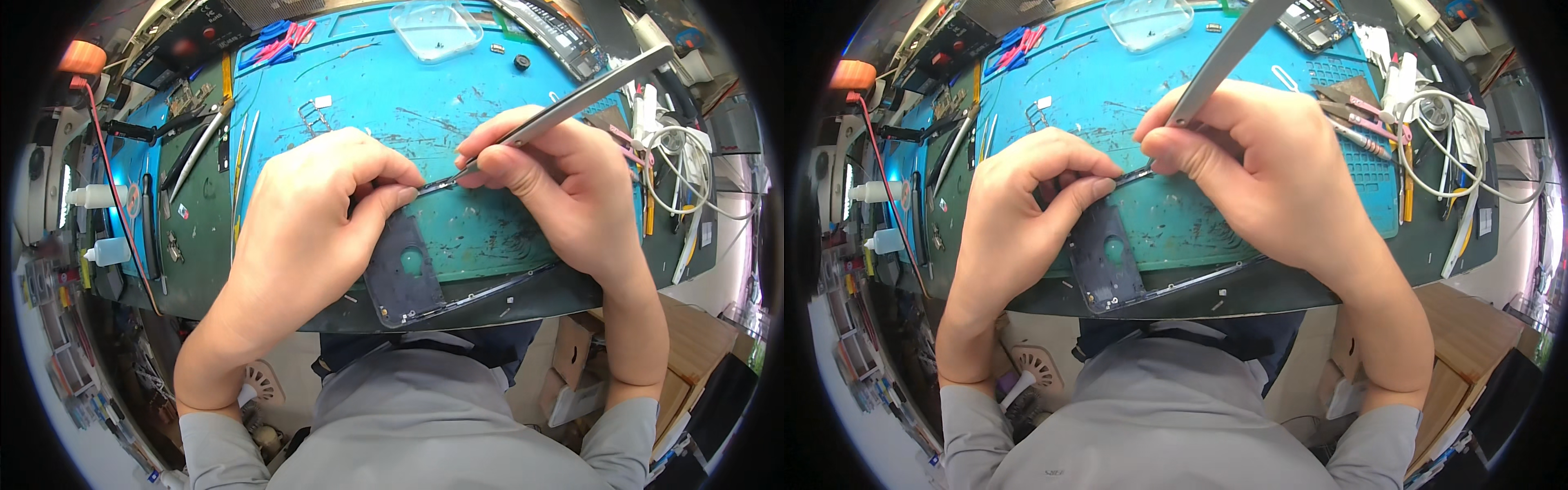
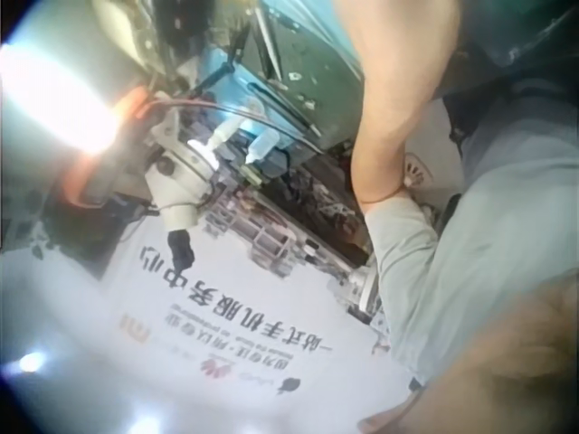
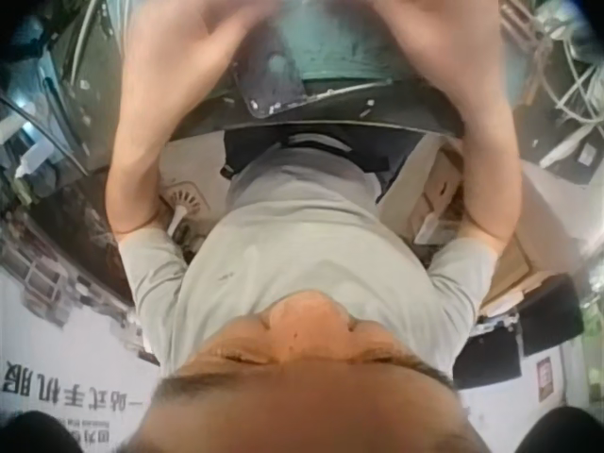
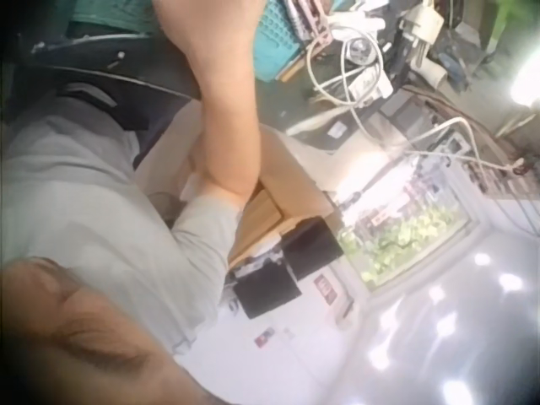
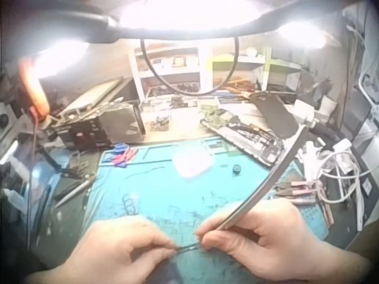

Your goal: The person uses tweezers to remove a small component from a disassembled electronic device, then applies a substance from a tube to the component and cures it with a UV light. The person handles the component repeatedly with tweezers and positions it under the UV light multiple times.

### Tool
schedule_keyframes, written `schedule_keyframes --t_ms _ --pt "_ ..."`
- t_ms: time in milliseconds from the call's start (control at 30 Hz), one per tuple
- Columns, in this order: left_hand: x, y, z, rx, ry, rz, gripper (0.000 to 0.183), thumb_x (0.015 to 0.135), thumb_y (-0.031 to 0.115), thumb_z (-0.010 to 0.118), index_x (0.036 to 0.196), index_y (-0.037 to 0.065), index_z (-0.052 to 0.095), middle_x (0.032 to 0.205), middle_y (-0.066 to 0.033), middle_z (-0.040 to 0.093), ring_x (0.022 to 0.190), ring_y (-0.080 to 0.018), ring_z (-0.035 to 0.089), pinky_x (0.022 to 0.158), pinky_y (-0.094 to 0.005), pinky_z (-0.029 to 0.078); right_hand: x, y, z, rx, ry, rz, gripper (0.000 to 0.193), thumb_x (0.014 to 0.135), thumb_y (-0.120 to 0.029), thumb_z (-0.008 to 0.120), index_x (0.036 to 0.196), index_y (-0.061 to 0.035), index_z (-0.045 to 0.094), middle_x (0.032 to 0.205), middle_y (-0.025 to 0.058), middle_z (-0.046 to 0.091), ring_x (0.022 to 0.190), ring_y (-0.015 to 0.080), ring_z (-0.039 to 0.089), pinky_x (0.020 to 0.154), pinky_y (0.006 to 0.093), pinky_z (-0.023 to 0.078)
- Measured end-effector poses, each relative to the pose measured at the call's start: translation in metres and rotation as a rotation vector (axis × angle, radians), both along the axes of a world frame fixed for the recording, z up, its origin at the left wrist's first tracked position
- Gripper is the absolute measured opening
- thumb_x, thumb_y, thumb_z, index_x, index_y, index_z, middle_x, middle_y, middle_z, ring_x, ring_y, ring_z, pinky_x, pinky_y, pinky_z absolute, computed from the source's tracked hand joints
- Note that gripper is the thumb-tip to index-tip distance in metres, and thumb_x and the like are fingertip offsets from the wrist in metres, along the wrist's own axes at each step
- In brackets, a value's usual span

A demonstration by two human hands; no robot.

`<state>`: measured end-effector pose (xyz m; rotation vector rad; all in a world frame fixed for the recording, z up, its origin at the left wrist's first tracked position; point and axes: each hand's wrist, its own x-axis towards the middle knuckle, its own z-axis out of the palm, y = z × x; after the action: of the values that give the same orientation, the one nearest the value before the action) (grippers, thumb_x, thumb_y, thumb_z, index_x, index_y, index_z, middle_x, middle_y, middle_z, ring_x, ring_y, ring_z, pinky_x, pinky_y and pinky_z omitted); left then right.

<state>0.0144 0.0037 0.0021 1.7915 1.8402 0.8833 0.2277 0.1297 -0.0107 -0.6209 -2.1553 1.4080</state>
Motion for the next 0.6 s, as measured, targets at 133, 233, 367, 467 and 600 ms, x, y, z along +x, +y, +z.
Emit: schedule_keyframes --t_ms 133,233,367,467,600 --pt "0.0 -0.007 -0.008 0.119 0.06 0.004 0.013 0.087 -0.003 0.079 0.099 0.0 0.078 0.09 -0.0072 0.074 0.081 -0.0183 0.068 0.071 -0.032 0.054 0.005 -0.001 0.011 0.363 0.083 0.081 0.026 0.094 -0.013 0.082 0.115 0.0026 0.079 0.105 0.0133 0.077 0.095 0.0237 0.075 0.081 0.0321 0.06" --pt "0.002 -0.013 -0.012 0.255 0.219 -0.039 0.02 0.084 -0.005 0.08 0.103 0.001 0.08 0.092 -0.0086 0.073 0.084 -0.024 0.07 0.074 -0.035 0.056 0.013 -0.017 0.014 0.556 0.039 -0.008 0.031 0.087 -0.008 0.087 0.116 0.0011 0.08 0.104 0.0154 0.077 0.093 0.0258 0.076 0.08 0.0332 0.06" --pt "0.006 -0.03 -0.004 0.185 0.328 -0.125 0.051 0.08 0.024 0.088 0.124 0.001 0.076 0.113 -0.0128 0.07 0.101 -0.0329 0.066 0.087 -0.0418 0.055 0.016 -0.038 0.007 0.549 0.022 -0.083 0.033 0.084 -0.003 0.088 0.116 0.0029 0.079 0.103 0.0179 0.079 0.09 0.0275 0.077 0.078 0.0343 0.062" --pt "0.009 -0.041 0.007 0.05 0.333 -0.178 0.097 0.065 0.051 0.092 0.143 0.0 0.066 0.131 -0.0143 0.062 0.116 -0.0374 0.058 0.101 -0.0474 0.05 0.018 -0.045 0.001 0.532 0.02 -0.088 0.031 0.087 -0.004 0.087 0.116 0.0043 0.078 0.102 0.0183 0.079 0.089 0.0275 0.077 0.077 0.0341 0.062" --pt "0.01 -0.045 0.009 -0.032 0.35 -0.197 0.106 0.062 0.048 0.096 0.151 0.002 0.06 0.137 -0.0151 0.054 0.122 -0.0384 0.053 0.107 -0.0501 0.046 0.018 -0.044 -0.004 0.486 0.004 -0.11 0.028 0.092 -0.009 0.085 0.115 0.0045 0.078 0.097 0.0174 0.078 0.086 0.0258 0.077 0.075 0.0326 0.06"
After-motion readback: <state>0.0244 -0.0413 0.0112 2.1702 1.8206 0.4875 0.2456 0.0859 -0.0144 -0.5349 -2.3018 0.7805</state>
